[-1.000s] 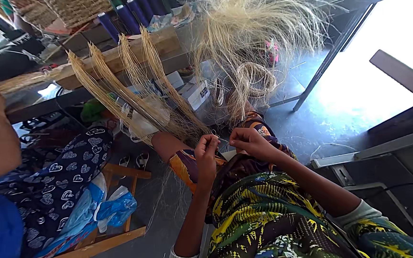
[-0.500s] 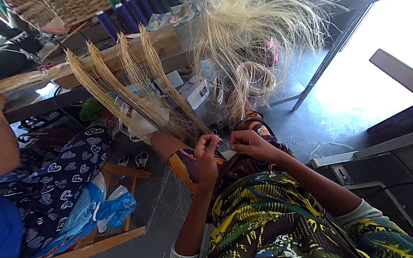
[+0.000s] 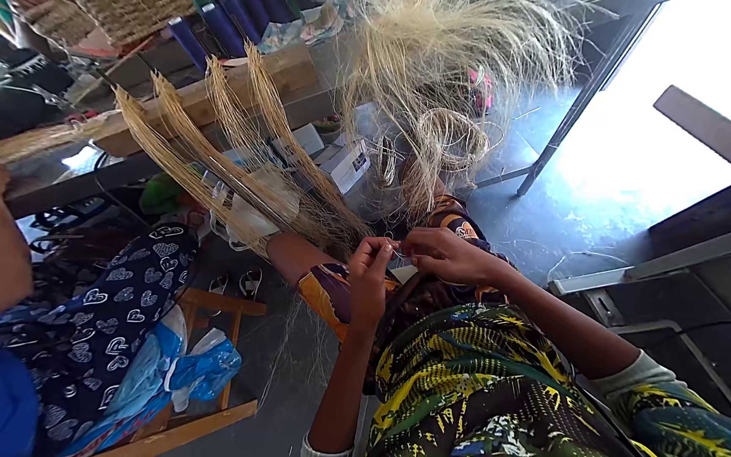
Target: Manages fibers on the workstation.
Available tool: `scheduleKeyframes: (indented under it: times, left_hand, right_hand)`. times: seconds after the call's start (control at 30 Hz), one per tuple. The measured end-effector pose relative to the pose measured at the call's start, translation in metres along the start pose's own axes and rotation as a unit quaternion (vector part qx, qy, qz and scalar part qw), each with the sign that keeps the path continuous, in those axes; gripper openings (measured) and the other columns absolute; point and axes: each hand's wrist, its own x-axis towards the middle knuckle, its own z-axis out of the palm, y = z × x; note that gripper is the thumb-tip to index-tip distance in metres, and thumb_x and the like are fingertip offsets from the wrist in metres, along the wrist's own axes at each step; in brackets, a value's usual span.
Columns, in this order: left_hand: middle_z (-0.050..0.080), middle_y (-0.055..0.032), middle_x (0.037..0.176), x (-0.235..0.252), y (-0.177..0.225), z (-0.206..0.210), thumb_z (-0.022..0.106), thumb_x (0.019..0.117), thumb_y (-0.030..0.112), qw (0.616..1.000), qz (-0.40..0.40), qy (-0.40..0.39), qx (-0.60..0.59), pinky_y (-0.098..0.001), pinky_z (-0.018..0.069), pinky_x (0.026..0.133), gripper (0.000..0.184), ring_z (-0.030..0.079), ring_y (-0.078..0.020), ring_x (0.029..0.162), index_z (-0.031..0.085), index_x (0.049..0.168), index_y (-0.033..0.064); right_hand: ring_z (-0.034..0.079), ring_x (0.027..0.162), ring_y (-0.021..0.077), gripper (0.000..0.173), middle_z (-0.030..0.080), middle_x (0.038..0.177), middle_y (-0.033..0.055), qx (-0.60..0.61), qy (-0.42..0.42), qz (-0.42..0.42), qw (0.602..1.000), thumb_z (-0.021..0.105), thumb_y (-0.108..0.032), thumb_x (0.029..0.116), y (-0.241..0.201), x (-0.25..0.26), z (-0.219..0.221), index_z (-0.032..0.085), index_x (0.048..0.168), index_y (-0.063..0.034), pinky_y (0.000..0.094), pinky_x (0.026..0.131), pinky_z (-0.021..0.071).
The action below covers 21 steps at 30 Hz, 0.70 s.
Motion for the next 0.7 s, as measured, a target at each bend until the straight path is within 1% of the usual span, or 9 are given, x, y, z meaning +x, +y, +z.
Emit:
scheduleKeyframes:
  times: [0.03, 0.1, 0.17, 0.23, 0.3, 0.4, 0.53, 0.63, 0.7]
  left_hand:
    - [0.069, -0.0069, 0.097, 0.0, 0.0, 0.0, 0.047, 0.0989, 0.0, 1.0, -0.001, -0.009, 0.0, -0.0343, 0.0553, 0.092, 0.014, 0.068, -0.0157, 0.096, 0.061, 0.097, 0.0016]
    - [0.07, -0.0069, 0.097, 0.0, 0.002, 0.001, 0.045, 0.0993, 0.0, 1.0, 0.002, -0.023, -0.001, -0.0344, 0.0552, 0.092, 0.014, 0.068, -0.0154, 0.095, 0.058, 0.097, 0.0027]
    - [0.071, -0.0055, 0.091, 0.0, 0.004, 0.001, 0.044, 0.1004, -0.001, 0.999, 0.004, -0.042, 0.003, -0.0321, 0.0573, 0.086, 0.014, 0.07, -0.0142, 0.088, 0.057, 0.097, 0.0039]
    - [0.07, -0.0022, 0.086, 0.0, 0.004, 0.002, 0.046, 0.1015, -0.001, 0.998, -0.003, -0.064, 0.017, -0.0285, 0.0581, 0.08, 0.011, 0.069, -0.0109, 0.081, 0.056, 0.099, 0.0042]
    - [0.066, 0.0003, 0.082, -0.001, 0.001, 0.004, 0.05, 0.1009, -0.001, 0.997, -0.013, -0.071, 0.028, -0.0243, 0.0566, 0.074, 0.007, 0.066, -0.0074, 0.075, 0.056, 0.099, 0.0038]
    - [0.068, -0.0019, 0.084, -0.004, -0.004, 0.006, 0.053, 0.0983, -0.003, 0.997, -0.012, -0.07, 0.022, -0.0247, 0.0571, 0.073, 0.006, 0.067, -0.0089, 0.076, 0.057, 0.099, 0.0022]
    - [0.07, -0.005, 0.085, -0.003, -0.004, 0.004, 0.056, 0.0955, -0.007, 0.998, 0.016, -0.063, 0.012, -0.0269, 0.0588, 0.076, 0.01, 0.07, -0.0123, 0.079, 0.056, 0.1, 0.0015]
    - [0.069, -0.0036, 0.086, -0.003, -0.004, 0.004, 0.055, 0.0938, -0.009, 0.996, 0.038, -0.074, 0.008, -0.0295, 0.0595, 0.079, 0.021, 0.071, -0.0134, 0.081, 0.049, 0.108, 0.0042]
    - [0.068, -0.0018, 0.085, -0.003, -0.003, 0.004, 0.055, 0.093, -0.01, 0.996, 0.045, -0.083, 0.004, -0.03, 0.0598, 0.08, 0.026, 0.071, -0.0131, 0.081, 0.046, 0.111, 0.0065]
  right_hand:
    - [0.061, 0.101, 0.0145, 0.032, 0.065, 0.106, 0.0074, -0.005, 0.014, -0.009, 1.0, 0.05, -0.028, 0.0995, 0.003, 0.0, -0.001, 0.07, 0.108, -0.0046, 0.0366, 0.089, 0.0509]
    - [0.06, 0.104, 0.0136, 0.032, 0.064, 0.107, 0.0056, 0.004, 0.062, -0.02, 0.998, 0.05, -0.03, 0.099, 0.003, -0.001, -0.001, 0.07, 0.106, -0.0057, 0.0363, 0.091, 0.0504]
    - [0.062, 0.095, 0.0112, 0.029, 0.064, 0.101, 0.0042, 0.03, 0.127, -0.005, 0.991, 0.055, -0.031, 0.1001, -0.002, -0.001, 0.004, 0.068, 0.105, -0.0059, 0.0334, 0.084, 0.0536]
    - [0.063, 0.085, 0.0101, 0.023, 0.065, 0.095, 0.0041, 0.07, 0.166, 0.0, 0.984, 0.061, -0.027, 0.0991, -0.006, 0.003, 0.009, 0.067, 0.103, -0.0049, 0.0306, 0.078, 0.0547]
    - [0.063, 0.079, 0.0088, 0.017, 0.065, 0.092, 0.0047, 0.109, 0.173, -0.011, 0.979, 0.064, -0.019, 0.0987, -0.009, 0.008, 0.015, 0.067, 0.1, -0.0027, 0.0265, 0.073, 0.0549]
    - [0.063, 0.071, 0.0075, 0.009, 0.065, 0.085, 0.0051, 0.135, 0.204, -0.025, 0.969, 0.064, -0.008, 0.0982, -0.011, 0.012, 0.021, 0.066, 0.094, 0.0001, 0.0229, 0.067, 0.0559]
    - [0.059, 0.066, 0.0056, 0.011, 0.063, 0.076, 0.0022, 0.113, 0.206, -0.012, 0.972, 0.065, -0.01, 0.0986, -0.011, 0.009, 0.013, 0.065, 0.091, -0.002, 0.0207, 0.062, 0.0505]
    - [0.057, 0.064, 0.0042, 0.012, 0.061, 0.074, 0.0013, 0.096, 0.198, 0.001, 0.976, 0.066, -0.011, 0.0987, -0.011, 0.007, 0.007, 0.065, 0.09, -0.0024, 0.0191, 0.06, 0.0485]
    - [0.056, 0.063, 0.004, 0.013, 0.061, 0.073, 0.0013, 0.089, 0.189, 0.007, 0.978, 0.066, -0.011, 0.0991, -0.013, 0.006, 0.004, 0.064, 0.089, -0.0023, 0.019, 0.06, 0.0481]
